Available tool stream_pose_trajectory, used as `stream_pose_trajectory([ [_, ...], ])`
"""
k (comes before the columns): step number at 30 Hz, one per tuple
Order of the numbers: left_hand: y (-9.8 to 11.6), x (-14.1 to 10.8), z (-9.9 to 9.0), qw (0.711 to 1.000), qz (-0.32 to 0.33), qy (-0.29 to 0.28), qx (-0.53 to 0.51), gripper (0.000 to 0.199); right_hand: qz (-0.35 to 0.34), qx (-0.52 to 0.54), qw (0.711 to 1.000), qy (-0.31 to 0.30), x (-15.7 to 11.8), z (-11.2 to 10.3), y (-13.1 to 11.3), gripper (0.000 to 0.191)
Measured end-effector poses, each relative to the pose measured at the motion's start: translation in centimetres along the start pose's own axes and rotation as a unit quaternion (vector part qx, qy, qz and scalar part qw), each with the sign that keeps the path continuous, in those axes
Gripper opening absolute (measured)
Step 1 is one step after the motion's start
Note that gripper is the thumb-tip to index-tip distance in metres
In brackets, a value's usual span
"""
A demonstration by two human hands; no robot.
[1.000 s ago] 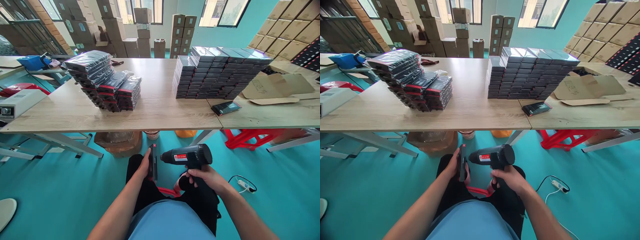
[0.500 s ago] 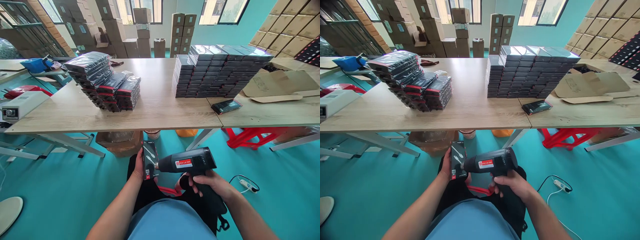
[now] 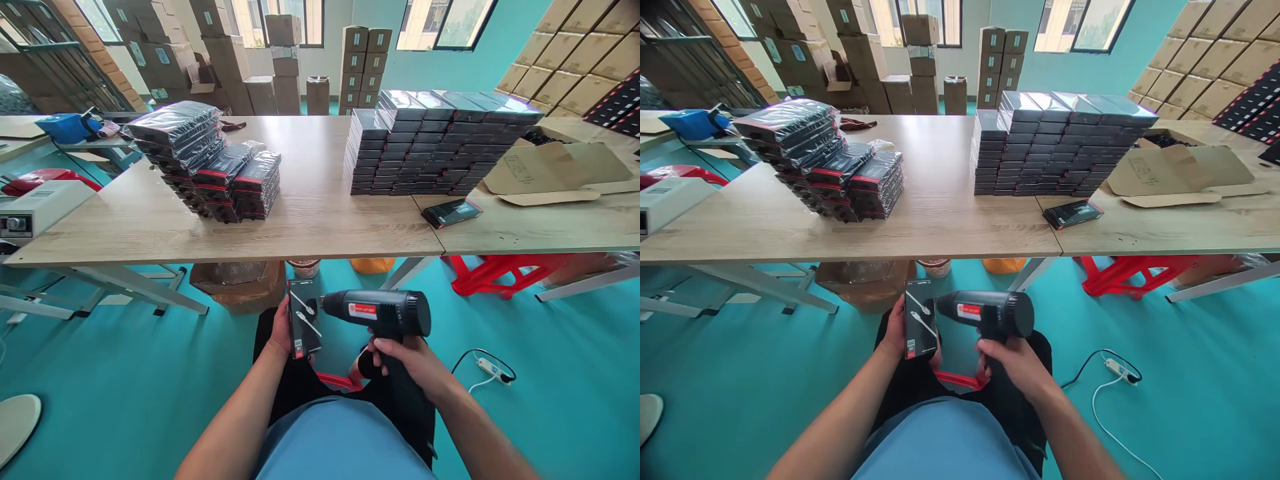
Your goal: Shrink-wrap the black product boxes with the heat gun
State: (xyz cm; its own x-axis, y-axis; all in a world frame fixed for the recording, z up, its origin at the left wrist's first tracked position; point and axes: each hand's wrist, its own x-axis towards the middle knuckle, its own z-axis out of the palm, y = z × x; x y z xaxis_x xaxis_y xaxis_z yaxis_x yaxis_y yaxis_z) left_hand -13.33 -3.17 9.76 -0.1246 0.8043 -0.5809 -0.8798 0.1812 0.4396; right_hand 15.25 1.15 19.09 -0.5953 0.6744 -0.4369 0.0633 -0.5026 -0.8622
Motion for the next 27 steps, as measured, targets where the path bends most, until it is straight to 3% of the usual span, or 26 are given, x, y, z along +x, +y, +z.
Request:
stream_pose_trajectory([
  [2,0.0,-0.2,-0.2,1.0,-0.014,-0.026,0.006,0.051,0.031,0.114,0.992,0.038,0.5,-0.3,0.0,0.025],
  [5,-0.1,-0.3,-0.4,0.998,-0.025,-0.045,0.018,0.052,0.093,0.252,0.963,0.036,0.8,-1.0,-0.1,0.02],
  [8,-0.2,-0.3,-0.4,0.998,-0.032,-0.042,0.035,0.05,0.099,0.301,0.948,0.034,0.8,-1.5,-0.3,0.015],
  [12,-0.3,-0.1,-0.4,0.997,-0.044,-0.045,0.043,0.046,0.082,0.298,0.95,0.045,1.1,-1.7,-0.3,0.017],
  [16,-0.4,0.1,-0.4,0.997,-0.05,-0.047,0.048,0.045,0.058,0.245,0.967,0.04,0.9,-1.0,-0.4,0.022],
  [19,-0.3,0.1,0.0,0.997,-0.043,-0.029,0.053,0.043,0.026,0.1,0.994,-0.037,0.5,0.2,-1.0,0.029],
  [21,-0.2,0.0,0.3,0.998,-0.034,-0.018,0.047,0.042,0.006,-0.01,0.997,-0.081,0.4,1.0,-1.4,0.031],
  [25,0.0,0.1,0.1,0.998,-0.048,-0.033,0.038,0.046,-0.033,-0.108,0.993,-0.024,0.7,1.8,-2.3,0.032],
  [27,0.0,0.3,-0.4,0.999,-0.009,-0.016,0.045,0.04,-0.025,-0.112,0.992,-0.054,0.7,1.8,-2.6,0.031],
])
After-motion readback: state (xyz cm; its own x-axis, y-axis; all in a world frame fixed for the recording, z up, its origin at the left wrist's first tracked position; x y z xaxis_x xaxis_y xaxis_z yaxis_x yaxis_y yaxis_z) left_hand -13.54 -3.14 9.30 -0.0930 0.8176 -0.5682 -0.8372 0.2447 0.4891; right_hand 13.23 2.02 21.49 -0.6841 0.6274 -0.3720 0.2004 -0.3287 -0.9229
